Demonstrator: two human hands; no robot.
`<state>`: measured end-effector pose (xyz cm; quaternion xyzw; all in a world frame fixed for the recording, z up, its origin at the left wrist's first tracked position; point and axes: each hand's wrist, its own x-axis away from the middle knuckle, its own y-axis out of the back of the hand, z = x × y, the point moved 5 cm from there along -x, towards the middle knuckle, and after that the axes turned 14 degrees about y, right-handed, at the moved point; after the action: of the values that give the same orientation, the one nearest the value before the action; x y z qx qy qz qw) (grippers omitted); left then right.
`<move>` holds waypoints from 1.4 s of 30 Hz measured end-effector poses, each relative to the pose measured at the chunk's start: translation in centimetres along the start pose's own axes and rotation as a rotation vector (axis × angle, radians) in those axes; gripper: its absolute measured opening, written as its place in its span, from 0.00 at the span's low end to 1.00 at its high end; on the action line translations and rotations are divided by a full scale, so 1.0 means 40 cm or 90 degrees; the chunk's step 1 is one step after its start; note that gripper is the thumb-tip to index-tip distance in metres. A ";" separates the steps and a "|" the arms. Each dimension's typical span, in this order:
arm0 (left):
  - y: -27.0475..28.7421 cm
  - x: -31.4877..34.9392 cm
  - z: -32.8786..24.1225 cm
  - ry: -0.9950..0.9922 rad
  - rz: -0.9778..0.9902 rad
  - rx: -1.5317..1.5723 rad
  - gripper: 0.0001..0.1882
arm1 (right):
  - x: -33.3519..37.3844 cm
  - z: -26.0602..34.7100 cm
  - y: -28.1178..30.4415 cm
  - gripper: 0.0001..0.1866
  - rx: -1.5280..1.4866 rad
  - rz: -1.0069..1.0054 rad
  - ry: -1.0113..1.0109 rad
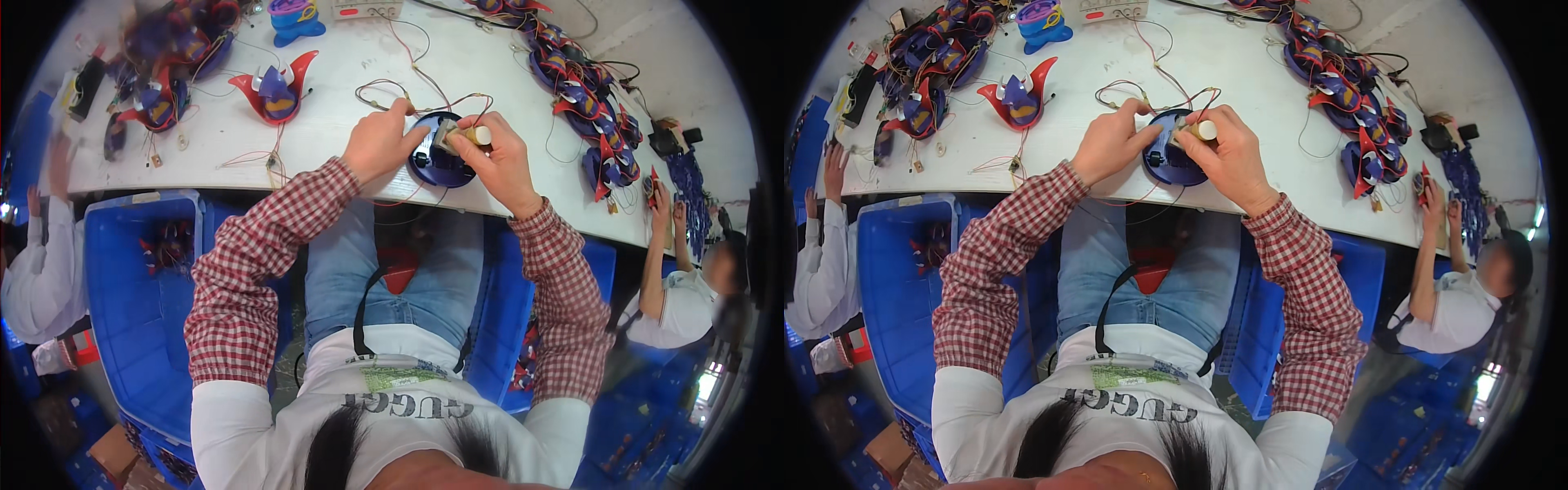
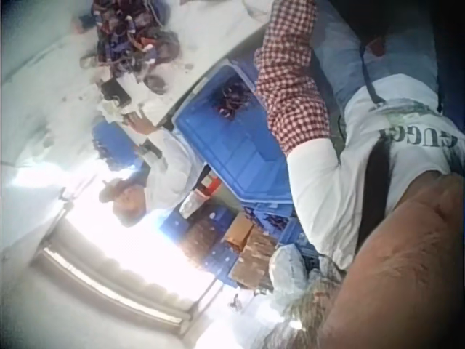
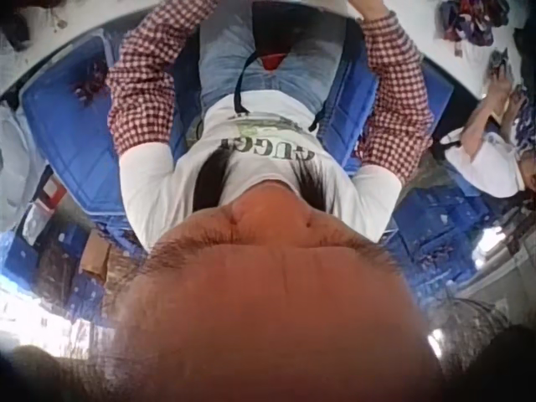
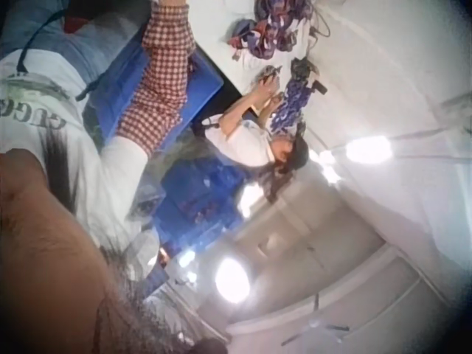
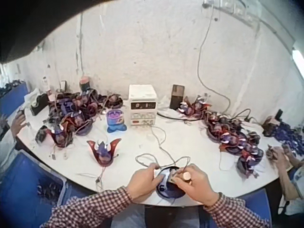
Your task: The recorder is assembling small electronic components with wires and placing them into a blue storage bin.
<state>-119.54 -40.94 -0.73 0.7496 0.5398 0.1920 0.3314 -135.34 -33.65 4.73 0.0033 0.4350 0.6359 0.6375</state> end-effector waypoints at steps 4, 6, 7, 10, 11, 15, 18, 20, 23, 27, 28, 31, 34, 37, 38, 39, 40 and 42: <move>-0.038 -0.021 0.005 0.038 0.047 -0.014 0.14 | 0.006 0.009 -0.006 0.10 0.075 0.032 0.045; -0.040 -0.023 0.004 0.033 0.046 0.004 0.13 | 0.012 0.014 -0.012 0.09 0.087 0.038 0.062; -0.041 -0.023 0.003 0.030 0.046 0.014 0.13 | 0.014 0.016 -0.015 0.09 0.093 0.041 0.070; -0.040 -0.023 0.001 0.029 0.045 0.030 0.12 | 0.019 0.019 -0.017 0.09 0.101 0.048 0.089; -0.040 -0.022 -0.001 0.028 0.043 0.035 0.12 | 0.019 0.021 -0.017 0.09 0.104 0.049 0.100; -0.042 -0.019 -0.004 0.031 0.037 0.052 0.12 | 0.021 0.025 -0.024 0.09 0.112 0.072 0.101; -0.040 -0.016 -0.005 0.037 0.018 0.064 0.11 | 0.012 0.025 -0.036 0.08 0.117 0.132 0.042; -0.031 -0.008 -0.003 0.061 0.019 0.066 0.12 | 0.000 0.017 -0.031 0.07 0.092 0.140 0.017; -0.035 -0.003 -0.020 0.061 -0.028 -0.013 0.13 | -0.017 -0.003 -0.030 0.06 0.019 0.159 -0.046; -0.031 0.020 -0.040 0.065 -0.045 0.058 0.13 | -0.012 -0.014 -0.022 0.09 0.042 0.156 -0.005; -0.015 0.046 -0.053 0.035 -0.054 0.136 0.13 | -0.009 -0.018 -0.027 0.10 0.057 0.168 -0.025; 0.043 0.218 -0.085 -0.073 -0.212 0.297 0.11 | 0.006 0.032 -0.036 0.10 0.025 0.082 -0.007; 0.047 0.430 -0.021 -0.034 -0.264 0.342 0.08 | 0.083 0.144 -0.012 0.11 0.025 -0.137 0.018; 0.036 0.564 0.180 0.181 -0.347 0.241 0.16 | 0.211 0.233 -0.164 0.12 -0.065 0.143 0.163; 0.043 0.576 0.233 0.278 -0.341 0.202 0.23 | 0.271 0.211 -0.227 0.13 -0.188 0.278 0.020; 0.044 0.571 0.290 0.351 -0.345 0.247 0.25 | 0.305 0.192 -0.290 0.15 -0.256 0.293 -0.071; 0.046 0.552 0.346 0.422 -0.344 0.290 0.27 | 0.337 0.146 -0.352 0.18 -0.290 0.311 -0.125; 0.050 0.512 0.413 0.374 -0.327 0.348 0.28 | 0.306 0.114 -0.440 0.22 -0.247 0.231 -0.100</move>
<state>-100.49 -26.95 -12.45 0.5657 0.8091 0.1587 -0.0080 -120.85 -24.56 -9.00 0.0082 0.2464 0.8091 0.5335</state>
